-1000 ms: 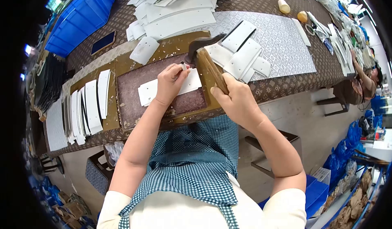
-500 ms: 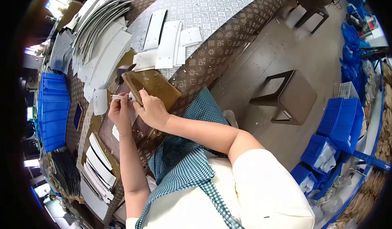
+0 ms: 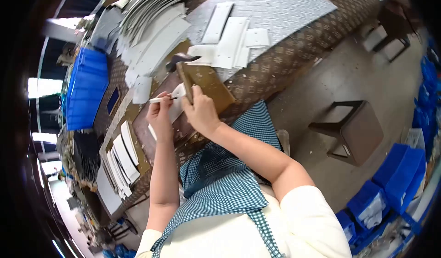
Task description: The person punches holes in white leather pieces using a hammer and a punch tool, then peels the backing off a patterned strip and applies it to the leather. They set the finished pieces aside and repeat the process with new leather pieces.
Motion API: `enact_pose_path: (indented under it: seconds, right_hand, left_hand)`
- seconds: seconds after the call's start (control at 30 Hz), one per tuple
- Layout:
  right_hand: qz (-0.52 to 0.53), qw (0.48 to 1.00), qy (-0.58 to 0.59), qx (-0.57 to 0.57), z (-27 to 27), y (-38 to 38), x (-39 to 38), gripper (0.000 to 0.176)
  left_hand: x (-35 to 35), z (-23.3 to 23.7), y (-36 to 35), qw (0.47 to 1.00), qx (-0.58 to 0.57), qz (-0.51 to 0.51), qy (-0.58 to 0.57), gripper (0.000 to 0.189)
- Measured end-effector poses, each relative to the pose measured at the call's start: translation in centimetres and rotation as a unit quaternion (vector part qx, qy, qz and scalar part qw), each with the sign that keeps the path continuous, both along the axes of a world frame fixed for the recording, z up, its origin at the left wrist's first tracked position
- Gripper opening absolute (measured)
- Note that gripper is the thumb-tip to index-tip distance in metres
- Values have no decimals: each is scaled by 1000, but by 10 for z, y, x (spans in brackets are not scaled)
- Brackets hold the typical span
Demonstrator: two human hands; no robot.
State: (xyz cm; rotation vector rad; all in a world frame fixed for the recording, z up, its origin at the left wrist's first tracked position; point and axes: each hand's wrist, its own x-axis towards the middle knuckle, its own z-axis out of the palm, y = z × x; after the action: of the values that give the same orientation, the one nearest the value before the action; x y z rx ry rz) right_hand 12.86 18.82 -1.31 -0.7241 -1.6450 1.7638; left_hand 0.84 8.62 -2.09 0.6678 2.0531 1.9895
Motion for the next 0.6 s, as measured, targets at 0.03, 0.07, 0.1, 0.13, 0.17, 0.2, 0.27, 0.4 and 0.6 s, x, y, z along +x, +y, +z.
enact_pose_path:
  seconds: [0.03, 0.07, 0.1, 0.13, 0.17, 0.2, 0.27, 0.4, 0.6]
  right_hand:
    - [8, 1000, 4, -24, 5, 0, 2, 20]
    - [17, 999, -4, -31, 8, 1, 4, 17]
    - [16, 999, -9, -29, 8, 1, 4, 18]
    - [21, 999, -13, -30, 10, 2, 5, 19]
    - [23, 999, -15, -31, 11, 2, 4, 19]
    - [21, 999, -17, -34, 12, 2, 4, 20]
    - [18, 999, -21, -24, 11, 1, 4, 20]
    - [12, 999, -29, -12, 11, 1, 3, 20]
    - [21, 999, -46, -15, 15, 1, 3, 20]
  left_hand:
    - [3, 2, -2, 1000, -14, -1, 4, 20]
    - [8, 8, -2, 1000, -30, -3, 8, 19]
    - [9, 8, -2, 1000, -18, -13, 3, 18]
    - [10, 9, -3, 999, -25, -26, 5, 18]
    - [10, 7, -4, 999, -27, -32, 2, 19]
    - [9, 6, -4, 999, -31, -41, -1, 20]
    - [9, 5, -4, 998, -28, -55, -3, 19]
    - [9, 5, -2, 996, -37, -79, 6, 18]
    - [7, 2, 3, 990, -62, -73, 102, 14]
